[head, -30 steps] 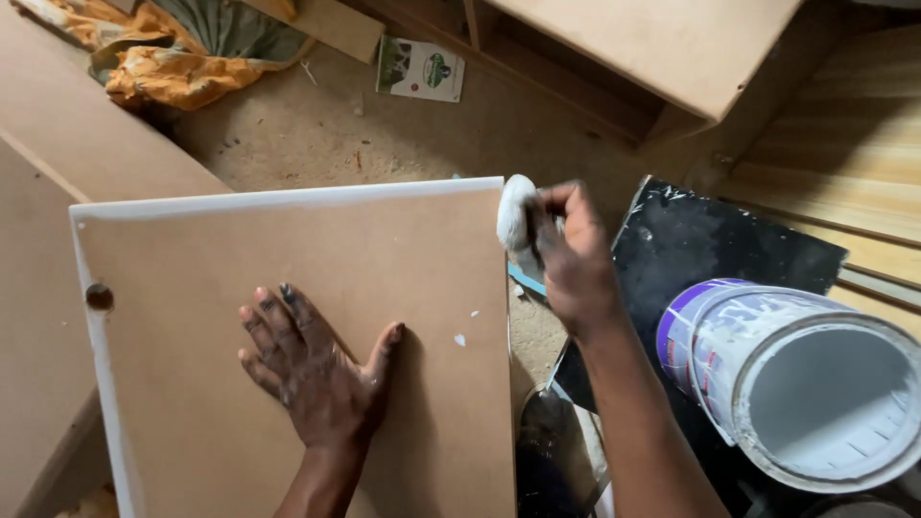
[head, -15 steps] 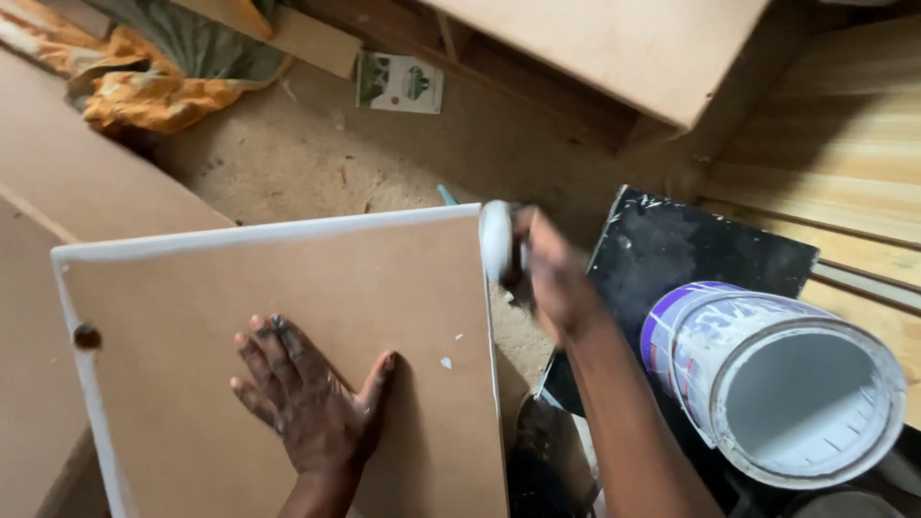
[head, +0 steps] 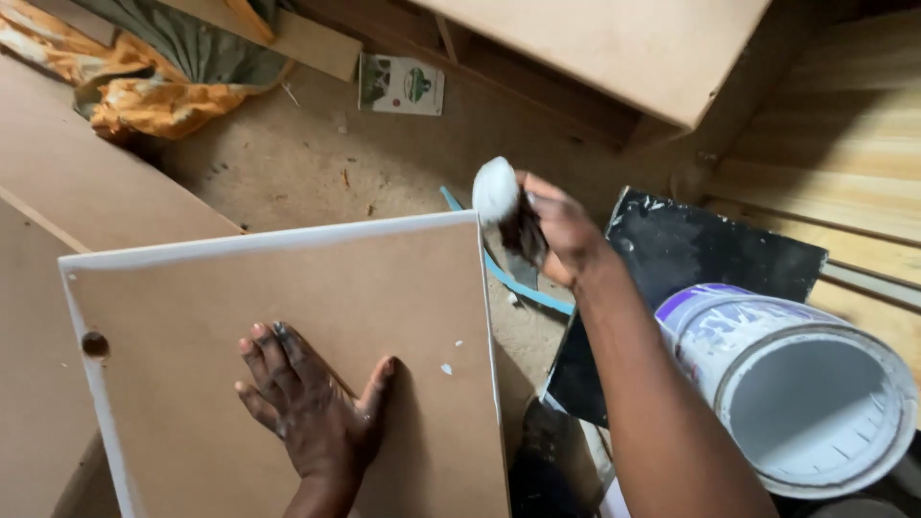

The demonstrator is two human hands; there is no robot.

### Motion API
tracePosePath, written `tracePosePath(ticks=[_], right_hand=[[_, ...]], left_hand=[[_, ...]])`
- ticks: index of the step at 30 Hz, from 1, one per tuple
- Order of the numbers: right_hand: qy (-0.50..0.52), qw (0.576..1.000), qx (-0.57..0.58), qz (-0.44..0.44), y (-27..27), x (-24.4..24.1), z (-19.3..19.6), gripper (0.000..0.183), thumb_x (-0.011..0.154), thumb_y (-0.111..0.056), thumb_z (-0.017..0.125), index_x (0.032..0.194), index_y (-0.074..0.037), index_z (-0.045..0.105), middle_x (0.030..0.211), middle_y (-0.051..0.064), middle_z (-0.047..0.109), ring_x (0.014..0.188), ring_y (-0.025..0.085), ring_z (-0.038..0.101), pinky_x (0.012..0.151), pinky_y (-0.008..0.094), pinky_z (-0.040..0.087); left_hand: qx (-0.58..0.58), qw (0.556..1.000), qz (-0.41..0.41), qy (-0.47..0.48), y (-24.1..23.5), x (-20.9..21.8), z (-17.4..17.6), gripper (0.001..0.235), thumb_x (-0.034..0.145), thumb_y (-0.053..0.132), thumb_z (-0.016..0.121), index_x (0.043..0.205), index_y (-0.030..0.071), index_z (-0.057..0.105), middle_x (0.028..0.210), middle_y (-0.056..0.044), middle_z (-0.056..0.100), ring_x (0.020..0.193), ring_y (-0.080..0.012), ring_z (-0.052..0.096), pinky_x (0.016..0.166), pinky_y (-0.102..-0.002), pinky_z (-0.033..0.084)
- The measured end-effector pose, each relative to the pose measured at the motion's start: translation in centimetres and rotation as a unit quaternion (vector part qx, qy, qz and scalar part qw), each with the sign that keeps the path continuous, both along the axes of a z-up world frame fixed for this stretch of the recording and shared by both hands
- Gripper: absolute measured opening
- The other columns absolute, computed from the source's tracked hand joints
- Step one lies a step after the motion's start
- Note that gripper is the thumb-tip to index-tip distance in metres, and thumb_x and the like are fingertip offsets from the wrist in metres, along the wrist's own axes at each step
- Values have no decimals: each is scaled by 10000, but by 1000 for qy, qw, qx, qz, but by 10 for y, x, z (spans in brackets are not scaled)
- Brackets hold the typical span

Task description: Painting the edges of wooden furniture panels using a sponge applicator and white paint.

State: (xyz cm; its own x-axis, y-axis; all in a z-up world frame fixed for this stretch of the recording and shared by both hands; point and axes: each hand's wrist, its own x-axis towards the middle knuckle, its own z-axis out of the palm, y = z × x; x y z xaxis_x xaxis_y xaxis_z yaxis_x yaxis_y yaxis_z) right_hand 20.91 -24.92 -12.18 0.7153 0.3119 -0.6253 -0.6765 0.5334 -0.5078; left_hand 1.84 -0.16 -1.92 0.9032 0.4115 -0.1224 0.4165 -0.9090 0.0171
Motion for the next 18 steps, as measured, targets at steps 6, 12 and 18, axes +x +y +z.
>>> tracePosePath(ticks=[6,12,18], right_hand=[[225,955,191,13,33,-26,-52,370,1002,-321,496,1144,-37,686,1135,195,732,1064,317,708,976,458,577],[113,968,221,35,36,-11,-25,252,909,-294,580,957,-81,706,925,116,757,871,250,736,810,401,604],[96,984,139,47,21,-16,-26,384,965,-374,512,1101,-67,698,1060,144,750,968,279,725,863,444,590]], left_hand=[[8,1000,-3,-8,-1,0,3,1248,789,833,450,1626,-50,174,1726,-212,114,1604,-362,19,1217,-672,47],[4,1000,-3,-20,2,2,0,1248,786,820,493,1633,-36,164,1730,-195,104,1604,-356,20,1229,-663,48],[6,1000,-4,-16,-1,-1,1,1233,802,836,458,1635,-23,165,1733,-183,111,1608,-343,9,1236,-653,29]])
